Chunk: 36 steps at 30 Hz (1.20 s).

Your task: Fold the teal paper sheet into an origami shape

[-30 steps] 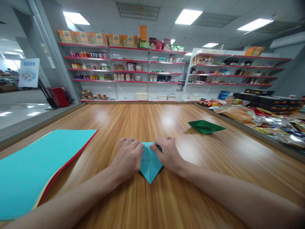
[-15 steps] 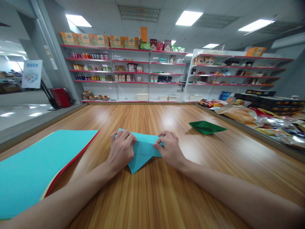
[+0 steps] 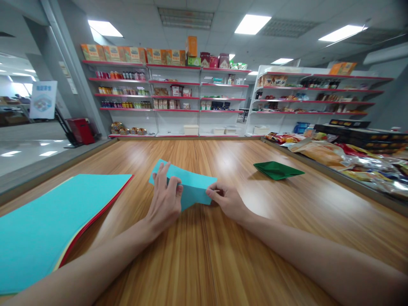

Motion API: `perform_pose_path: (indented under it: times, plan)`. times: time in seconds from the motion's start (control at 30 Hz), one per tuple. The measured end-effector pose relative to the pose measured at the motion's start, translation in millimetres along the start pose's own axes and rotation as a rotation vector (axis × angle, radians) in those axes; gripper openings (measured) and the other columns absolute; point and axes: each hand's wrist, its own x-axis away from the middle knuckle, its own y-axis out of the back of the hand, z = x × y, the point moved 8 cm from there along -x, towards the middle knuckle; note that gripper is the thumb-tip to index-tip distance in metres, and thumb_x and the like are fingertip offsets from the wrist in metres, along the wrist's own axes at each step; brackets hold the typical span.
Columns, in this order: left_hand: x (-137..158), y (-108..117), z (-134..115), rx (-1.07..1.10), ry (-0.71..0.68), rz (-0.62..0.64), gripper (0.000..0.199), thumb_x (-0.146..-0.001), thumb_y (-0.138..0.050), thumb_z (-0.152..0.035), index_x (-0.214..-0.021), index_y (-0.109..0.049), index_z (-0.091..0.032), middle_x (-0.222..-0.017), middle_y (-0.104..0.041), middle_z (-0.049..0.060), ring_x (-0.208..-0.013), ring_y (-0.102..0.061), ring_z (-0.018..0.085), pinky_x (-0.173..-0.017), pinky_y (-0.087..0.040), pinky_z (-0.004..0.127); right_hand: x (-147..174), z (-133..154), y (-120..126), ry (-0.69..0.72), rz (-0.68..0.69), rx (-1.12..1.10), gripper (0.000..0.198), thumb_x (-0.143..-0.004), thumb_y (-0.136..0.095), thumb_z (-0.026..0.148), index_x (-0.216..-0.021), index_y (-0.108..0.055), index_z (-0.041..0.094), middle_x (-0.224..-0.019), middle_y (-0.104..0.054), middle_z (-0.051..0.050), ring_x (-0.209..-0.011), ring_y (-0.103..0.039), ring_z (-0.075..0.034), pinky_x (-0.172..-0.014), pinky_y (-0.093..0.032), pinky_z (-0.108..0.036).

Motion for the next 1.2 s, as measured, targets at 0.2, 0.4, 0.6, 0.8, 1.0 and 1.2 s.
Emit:
perform_pose_path:
  times: [0.2, 0.4, 0.6, 0.8, 1.0, 1.2]
  plan:
    - [-1, 0, -2, 0.071, -0.025, -0.002, 0.012, -0.094, -0.035, -0.016, -0.087, -0.044, -0.019, -0.152, -0.011, 0.01, -0.14, -0.012, 0.031, -0.107, -0.022, 0.057, 2, -10, -6, -0.093, 0.031, -0.145, 0.031, -0.08, -0.06, 0.044, -0.068, -0.056, 0.015, -0.06, -0.054, 0.0, -0.055, -0.051, -0.013, -0.051, -0.04, -0.025]
    - [0, 6, -8, 0.138, -0.111, -0.029, 0.005, -0.093, -0.041, -0.018, -0.088, -0.042, -0.019, -0.153, -0.005, 0.012, -0.137, -0.021, 0.03, -0.105, -0.031, 0.05, 4, 1, 2, 0.047, -0.042, -0.003, 0.027, -0.083, -0.06, 0.039, -0.068, -0.059, 0.016, -0.061, -0.057, 0.0, -0.058, -0.051, -0.012, -0.054, -0.039, -0.024]
    - [3, 9, -4, 0.201, -0.151, -0.13, 0.016, -0.087, -0.056, -0.029, -0.09, -0.043, -0.021, -0.152, -0.012, 0.013, -0.135, -0.027, 0.031, -0.104, -0.031, 0.052, 17, 37, 11, 0.356, -0.177, 0.214, 0.016, -0.083, -0.063, 0.03, -0.072, -0.064, 0.018, -0.072, -0.066, -0.003, -0.067, -0.059, -0.015, -0.061, -0.046, -0.027]
    - [1, 4, 17, 0.409, 0.023, -0.204, 0.034, -0.084, -0.06, -0.039, -0.109, -0.044, -0.022, -0.147, -0.024, 0.014, -0.135, -0.029, 0.029, -0.104, -0.033, 0.047, 37, 72, 11, 0.734, -0.297, 0.437, 0.007, -0.082, -0.064, 0.019, -0.075, -0.065, 0.019, -0.067, -0.068, -0.003, -0.065, -0.056, -0.017, -0.058, -0.044, -0.029]
    - [-1, -26, 80, 1.051, 0.552, -0.114, 0.05, -0.078, -0.062, -0.051, -0.112, -0.049, -0.016, -0.099, -0.064, 0.009, -0.085, -0.064, 0.02, -0.075, -0.05, 0.032, 17, 39, 17, 0.386, -0.24, 0.284, 0.019, -0.086, -0.058, 0.026, -0.069, -0.06, 0.018, -0.066, -0.061, -0.002, -0.063, -0.054, -0.014, -0.058, -0.044, -0.027]
    - [6, -47, 90, 1.088, 0.725, 0.091, 0.041, -0.068, -0.072, -0.045, -0.087, -0.06, -0.012, -0.069, -0.064, 0.003, -0.057, -0.058, 0.015, -0.052, -0.045, 0.025, 2, 14, 20, 0.161, -0.194, 0.471, 0.022, -0.075, -0.068, 0.03, -0.094, -0.068, 0.02, -0.105, -0.057, -0.011, -0.101, -0.053, -0.026, -0.086, -0.044, -0.041]
